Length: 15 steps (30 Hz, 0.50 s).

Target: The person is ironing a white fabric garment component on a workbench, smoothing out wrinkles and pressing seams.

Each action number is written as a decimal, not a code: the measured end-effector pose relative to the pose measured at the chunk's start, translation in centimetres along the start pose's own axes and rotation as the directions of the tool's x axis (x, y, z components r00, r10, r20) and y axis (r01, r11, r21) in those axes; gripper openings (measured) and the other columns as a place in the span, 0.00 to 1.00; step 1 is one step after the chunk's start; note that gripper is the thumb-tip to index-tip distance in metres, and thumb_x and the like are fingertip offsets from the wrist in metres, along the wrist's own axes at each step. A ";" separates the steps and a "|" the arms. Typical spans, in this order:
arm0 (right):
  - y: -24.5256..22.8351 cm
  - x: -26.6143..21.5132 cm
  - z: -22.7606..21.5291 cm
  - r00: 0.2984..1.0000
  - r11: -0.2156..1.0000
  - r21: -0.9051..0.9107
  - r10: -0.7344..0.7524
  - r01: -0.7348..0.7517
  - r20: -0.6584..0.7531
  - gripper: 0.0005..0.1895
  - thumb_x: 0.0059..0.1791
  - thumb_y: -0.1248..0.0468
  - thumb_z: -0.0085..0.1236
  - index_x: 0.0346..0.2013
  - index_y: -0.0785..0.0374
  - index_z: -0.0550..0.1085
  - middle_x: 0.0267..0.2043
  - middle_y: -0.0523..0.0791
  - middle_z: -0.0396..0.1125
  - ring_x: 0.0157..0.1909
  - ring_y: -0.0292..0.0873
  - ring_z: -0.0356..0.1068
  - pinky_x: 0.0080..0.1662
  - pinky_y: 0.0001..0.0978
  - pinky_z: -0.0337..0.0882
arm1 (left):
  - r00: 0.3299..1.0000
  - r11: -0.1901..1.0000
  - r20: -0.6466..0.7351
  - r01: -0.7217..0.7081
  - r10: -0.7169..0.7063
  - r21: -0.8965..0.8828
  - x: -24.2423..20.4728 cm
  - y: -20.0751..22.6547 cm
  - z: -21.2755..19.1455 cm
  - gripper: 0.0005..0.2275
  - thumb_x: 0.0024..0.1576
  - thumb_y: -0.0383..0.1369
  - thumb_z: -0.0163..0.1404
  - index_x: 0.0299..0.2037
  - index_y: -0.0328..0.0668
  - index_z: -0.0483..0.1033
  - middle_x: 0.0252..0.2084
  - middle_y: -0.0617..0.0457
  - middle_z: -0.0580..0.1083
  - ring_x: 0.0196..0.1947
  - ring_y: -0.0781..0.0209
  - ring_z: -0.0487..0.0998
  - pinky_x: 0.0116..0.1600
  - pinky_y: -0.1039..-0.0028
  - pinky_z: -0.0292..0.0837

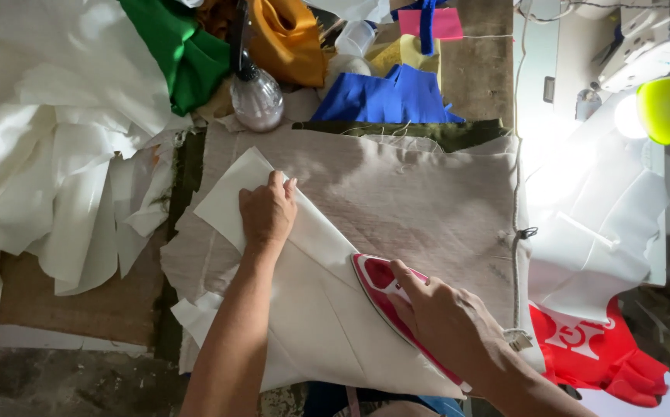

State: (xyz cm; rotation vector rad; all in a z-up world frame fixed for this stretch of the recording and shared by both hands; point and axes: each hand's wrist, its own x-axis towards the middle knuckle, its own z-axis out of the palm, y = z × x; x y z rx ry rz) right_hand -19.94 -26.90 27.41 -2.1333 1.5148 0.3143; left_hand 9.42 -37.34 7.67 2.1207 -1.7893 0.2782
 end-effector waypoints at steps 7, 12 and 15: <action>1.9 -0.9 1.2 0.999 1.000 -0.004 -0.024 0.024 -0.042 0.28 0.54 0.46 0.44 0.69 0.43 0.58 0.37 0.46 0.75 0.29 0.53 0.78 0.32 0.53 0.78 | 0.999 1.000 -0.039 0.005 -0.004 0.026 0.0 0.0 0.5 0.12 0.65 0.45 0.52 0.34 0.52 0.71 0.15 0.53 0.73 0.15 0.52 0.72 0.35 0.63 0.62; -2.8 3.0 -1.7 1.000 1.000 -0.002 -0.019 0.019 0.016 0.23 0.56 0.45 0.40 0.65 0.41 0.58 0.29 0.48 0.73 0.27 0.58 0.75 0.31 0.52 0.74 | 1.000 0.999 -0.026 -0.008 0.007 -0.037 0.1 0.0 -0.2 0.11 0.66 0.43 0.51 0.35 0.50 0.71 0.15 0.55 0.73 0.15 0.53 0.71 0.36 0.64 0.61; -4.2 6.3 -0.8 0.997 0.997 -0.065 -0.037 0.032 -0.074 0.24 0.55 0.44 0.39 0.66 0.39 0.58 0.29 0.49 0.74 0.30 0.58 0.77 0.34 0.52 0.77 | 1.000 1.000 -0.001 -0.007 0.007 -0.004 0.4 -0.2 0.6 0.11 0.64 0.46 0.50 0.36 0.52 0.72 0.18 0.54 0.76 0.19 0.54 0.77 0.38 0.64 0.67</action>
